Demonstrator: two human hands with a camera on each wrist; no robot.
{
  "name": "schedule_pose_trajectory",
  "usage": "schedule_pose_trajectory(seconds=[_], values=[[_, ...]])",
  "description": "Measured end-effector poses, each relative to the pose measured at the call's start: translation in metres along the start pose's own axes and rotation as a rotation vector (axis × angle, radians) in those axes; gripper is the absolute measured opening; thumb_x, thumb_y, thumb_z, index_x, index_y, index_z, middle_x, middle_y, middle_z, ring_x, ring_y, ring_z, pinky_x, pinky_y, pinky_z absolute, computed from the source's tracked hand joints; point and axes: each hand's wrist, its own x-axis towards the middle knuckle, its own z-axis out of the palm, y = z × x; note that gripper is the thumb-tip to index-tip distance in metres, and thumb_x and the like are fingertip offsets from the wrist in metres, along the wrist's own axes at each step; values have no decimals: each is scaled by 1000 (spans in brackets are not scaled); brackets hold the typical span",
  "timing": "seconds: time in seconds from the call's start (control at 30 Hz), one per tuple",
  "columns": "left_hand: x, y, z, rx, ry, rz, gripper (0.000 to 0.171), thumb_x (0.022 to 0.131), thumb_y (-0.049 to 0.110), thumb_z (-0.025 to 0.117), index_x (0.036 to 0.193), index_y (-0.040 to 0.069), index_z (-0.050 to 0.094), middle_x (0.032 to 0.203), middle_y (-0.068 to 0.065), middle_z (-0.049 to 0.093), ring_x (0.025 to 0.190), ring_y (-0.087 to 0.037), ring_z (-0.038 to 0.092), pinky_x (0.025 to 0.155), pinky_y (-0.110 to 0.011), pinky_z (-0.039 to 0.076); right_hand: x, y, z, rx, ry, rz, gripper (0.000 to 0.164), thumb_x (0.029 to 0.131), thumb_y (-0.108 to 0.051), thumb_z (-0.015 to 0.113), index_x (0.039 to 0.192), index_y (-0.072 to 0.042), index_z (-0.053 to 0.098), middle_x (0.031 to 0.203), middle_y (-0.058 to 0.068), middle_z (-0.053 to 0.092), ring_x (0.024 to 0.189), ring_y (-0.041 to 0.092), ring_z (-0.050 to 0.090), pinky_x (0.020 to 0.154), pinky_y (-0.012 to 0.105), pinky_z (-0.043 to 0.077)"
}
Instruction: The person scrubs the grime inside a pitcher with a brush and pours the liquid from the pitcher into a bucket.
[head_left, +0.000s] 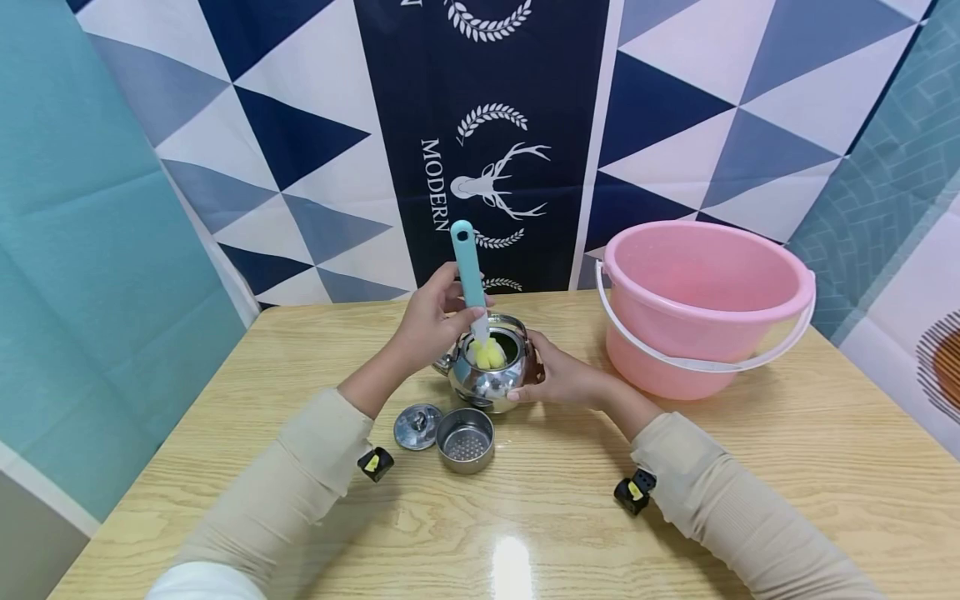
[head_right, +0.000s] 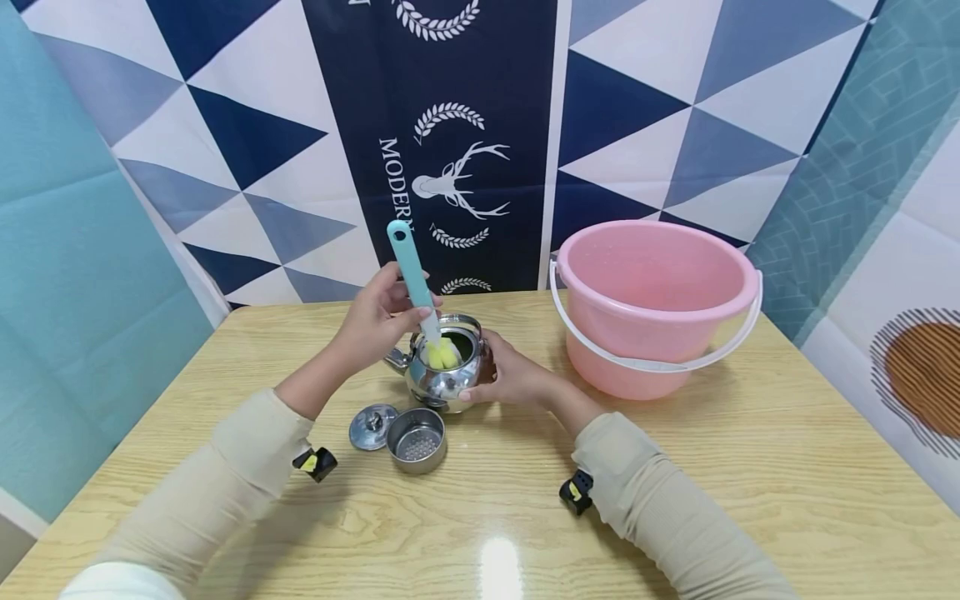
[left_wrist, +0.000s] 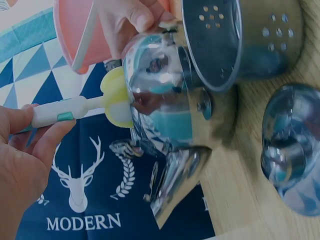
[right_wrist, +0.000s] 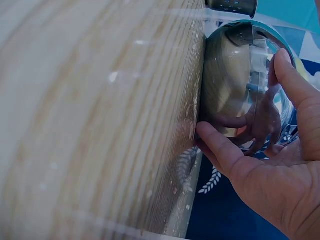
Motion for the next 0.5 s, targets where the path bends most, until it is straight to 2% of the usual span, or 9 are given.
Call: schedule_pose_trajectory(seconds=[0.23,0.5], values=[[4,-7,-4,-18,23,6,34,93,-6,60,125,0,49,106,-15,70,91,-27,69,78,-39,58,-1,0,1,6,-3,2,99,83,-24,80,153,-6,12,151,23,28,139,35,26,114,54,20],[14,-17,-1,-33,52,14,36,93,-6,60,126,0,48,108,-18,69,92,-26,69,86,-40,55,0,-1,1,9,-1,22,99,83,-24,80,153,-8,12,152,23,28,140,35,26,115,53,20]])
